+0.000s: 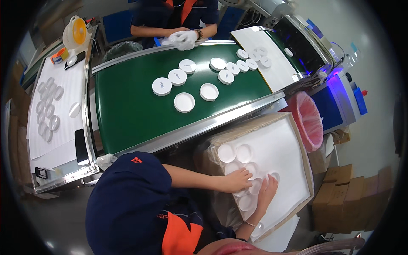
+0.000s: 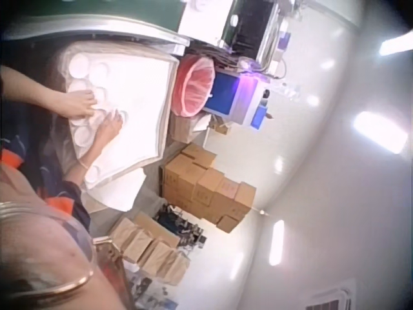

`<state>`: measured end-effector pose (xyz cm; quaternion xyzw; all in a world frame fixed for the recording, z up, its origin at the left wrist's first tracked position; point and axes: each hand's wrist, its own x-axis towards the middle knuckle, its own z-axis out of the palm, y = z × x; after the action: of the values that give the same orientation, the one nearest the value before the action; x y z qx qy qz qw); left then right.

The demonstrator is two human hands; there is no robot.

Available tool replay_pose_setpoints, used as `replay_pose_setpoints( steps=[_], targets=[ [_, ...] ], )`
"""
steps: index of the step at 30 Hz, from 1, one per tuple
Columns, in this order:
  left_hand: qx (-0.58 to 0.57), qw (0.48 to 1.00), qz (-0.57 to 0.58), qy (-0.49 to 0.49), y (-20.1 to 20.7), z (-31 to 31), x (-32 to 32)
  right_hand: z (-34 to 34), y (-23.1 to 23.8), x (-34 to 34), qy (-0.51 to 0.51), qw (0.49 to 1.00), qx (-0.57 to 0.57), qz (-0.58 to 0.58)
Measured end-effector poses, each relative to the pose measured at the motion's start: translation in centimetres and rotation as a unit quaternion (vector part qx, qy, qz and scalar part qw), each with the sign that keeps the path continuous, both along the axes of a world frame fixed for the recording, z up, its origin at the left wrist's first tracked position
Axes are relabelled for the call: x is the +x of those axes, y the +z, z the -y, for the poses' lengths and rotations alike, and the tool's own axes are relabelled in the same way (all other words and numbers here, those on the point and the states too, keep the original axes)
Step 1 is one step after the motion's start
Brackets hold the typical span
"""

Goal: Picking up plastic lids from a conveyor belt and arranging them in a cardboard box.

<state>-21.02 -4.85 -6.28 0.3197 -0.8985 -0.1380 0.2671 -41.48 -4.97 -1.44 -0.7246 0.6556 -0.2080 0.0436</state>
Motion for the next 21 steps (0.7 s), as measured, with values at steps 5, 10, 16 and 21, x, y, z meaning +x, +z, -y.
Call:
replay_pose_setpoints(
  steps=[5, 10, 16, 21],
  targets=[
    [0.106, 0.992, -0.059, 0.027, 3.9, -0.2, 8.0, -5.1, -0.4, -2.5, -0.116, 0.991, 0.052, -0.047],
    [-0.006, 0.905, 0.021, 0.425, 8.3, 3.0, 21.6, -10.2, -1.8, 1.1, -0.153, 0.981, 0.055, -0.107],
    [0.032, 0.864, 0.067, 0.497, 5.5, 3.2, 30.4, -11.2, -2.7, 3.2, -0.168, 0.985, -0.018, 0.023],
    [0.031, 0.875, 0.078, 0.477, 3.7, 5.3, 32.7, -10.9, -2.3, 3.9, -0.152, 0.986, -0.027, 0.068]
  ],
)
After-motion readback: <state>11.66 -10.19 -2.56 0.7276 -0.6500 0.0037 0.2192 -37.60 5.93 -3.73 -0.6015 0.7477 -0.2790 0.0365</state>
